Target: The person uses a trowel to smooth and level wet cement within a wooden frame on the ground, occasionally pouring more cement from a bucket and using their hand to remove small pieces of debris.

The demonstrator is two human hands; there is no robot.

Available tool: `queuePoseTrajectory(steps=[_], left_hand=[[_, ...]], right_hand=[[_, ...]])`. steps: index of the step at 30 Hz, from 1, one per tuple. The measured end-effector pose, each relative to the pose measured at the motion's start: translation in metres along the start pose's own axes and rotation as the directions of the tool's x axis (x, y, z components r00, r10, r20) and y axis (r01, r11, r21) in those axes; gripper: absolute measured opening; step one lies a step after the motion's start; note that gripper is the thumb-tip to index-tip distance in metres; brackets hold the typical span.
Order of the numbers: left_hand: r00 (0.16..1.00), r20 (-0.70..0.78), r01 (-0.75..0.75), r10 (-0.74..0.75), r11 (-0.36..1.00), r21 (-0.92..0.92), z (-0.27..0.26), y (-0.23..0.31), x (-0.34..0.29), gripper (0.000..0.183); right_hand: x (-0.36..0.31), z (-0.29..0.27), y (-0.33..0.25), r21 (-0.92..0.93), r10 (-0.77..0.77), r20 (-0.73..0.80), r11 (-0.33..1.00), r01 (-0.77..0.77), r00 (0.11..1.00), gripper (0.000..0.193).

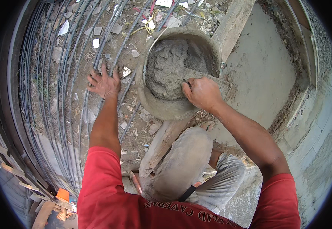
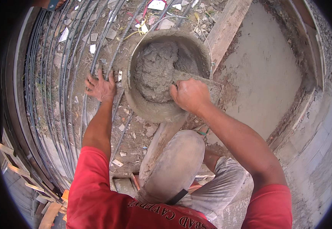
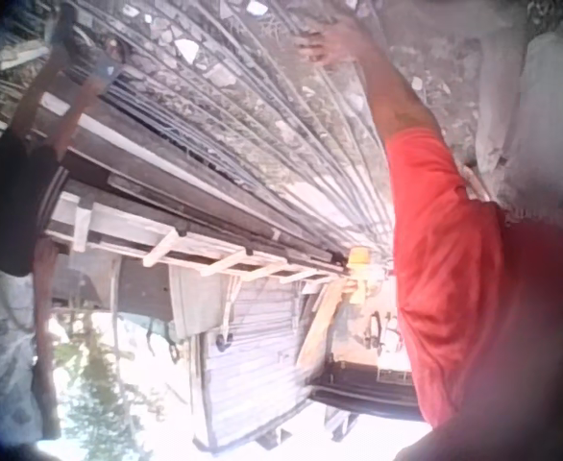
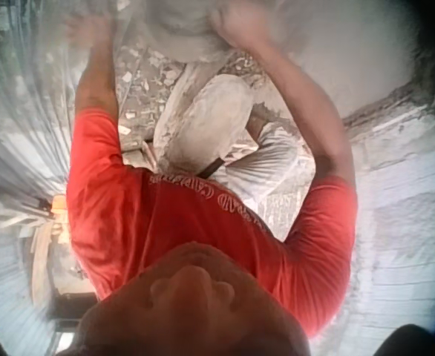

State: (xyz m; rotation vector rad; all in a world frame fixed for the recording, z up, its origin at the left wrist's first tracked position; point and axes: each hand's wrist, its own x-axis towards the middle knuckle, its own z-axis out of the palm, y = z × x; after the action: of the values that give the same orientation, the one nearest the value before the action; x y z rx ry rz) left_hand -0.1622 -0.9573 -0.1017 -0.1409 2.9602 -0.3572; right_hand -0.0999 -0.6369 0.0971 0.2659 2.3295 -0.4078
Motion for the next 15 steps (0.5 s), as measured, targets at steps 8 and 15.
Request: queuePoseTrajectory(steps=[8, 15], left_hand=[[0.998, -0.058, 0.026, -0.026, 1.0, 0.005, 0.008, -0.006, -0.001, 0.064], [0.995, -0.098, 0.011, -0.009, 1.0, 0.026, 0.022, 0.013, -0.01, 0.061]], right_hand=[[-0.026, 0.01, 0.023, 0.148, -0.124, -0.104, 0.979, 0.139, 0.987, 0.045], [-0.045, 0.027, 0.088, 0.292, -0.271, -0.352, 0.877, 0.38, 0.896, 0.047]])
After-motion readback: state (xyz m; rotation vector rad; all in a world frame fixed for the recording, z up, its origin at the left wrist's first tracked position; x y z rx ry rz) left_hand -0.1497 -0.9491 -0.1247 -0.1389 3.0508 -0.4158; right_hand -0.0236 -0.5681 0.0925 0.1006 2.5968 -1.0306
